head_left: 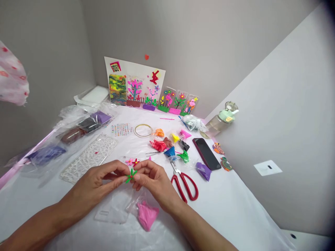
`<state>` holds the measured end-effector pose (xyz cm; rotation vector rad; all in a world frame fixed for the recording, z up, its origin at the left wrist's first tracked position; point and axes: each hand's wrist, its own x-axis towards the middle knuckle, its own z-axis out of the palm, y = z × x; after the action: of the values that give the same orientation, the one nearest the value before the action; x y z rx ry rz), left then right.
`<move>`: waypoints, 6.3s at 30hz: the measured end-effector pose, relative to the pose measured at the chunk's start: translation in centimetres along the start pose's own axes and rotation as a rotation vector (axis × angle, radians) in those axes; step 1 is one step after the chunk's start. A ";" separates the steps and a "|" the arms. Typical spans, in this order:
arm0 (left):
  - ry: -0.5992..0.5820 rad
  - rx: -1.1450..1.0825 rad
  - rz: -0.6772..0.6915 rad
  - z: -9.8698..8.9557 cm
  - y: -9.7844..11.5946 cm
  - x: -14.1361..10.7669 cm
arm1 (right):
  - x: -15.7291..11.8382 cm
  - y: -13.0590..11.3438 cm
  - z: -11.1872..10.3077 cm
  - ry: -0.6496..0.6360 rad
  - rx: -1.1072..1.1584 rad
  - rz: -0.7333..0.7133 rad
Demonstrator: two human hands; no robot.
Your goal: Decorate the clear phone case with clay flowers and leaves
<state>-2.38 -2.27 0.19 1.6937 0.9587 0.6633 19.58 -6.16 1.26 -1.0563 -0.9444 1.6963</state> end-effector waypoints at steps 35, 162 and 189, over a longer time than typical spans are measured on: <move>0.086 -0.109 -0.031 0.6 0.6 -0.2 | -0.2 -0.2 0.4 0.027 0.059 -0.016; 0.174 -0.189 -0.009 1.6 1.1 -0.3 | -1.0 -0.2 0.6 0.179 -0.235 -0.232; 0.162 -0.169 -0.021 1.6 1.0 -0.2 | -1.0 0.1 0.3 0.139 -0.215 -0.184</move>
<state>-0.92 -3.44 0.60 1.4966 1.0024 0.8534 19.48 -7.18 1.50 -1.1730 -1.1149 1.3759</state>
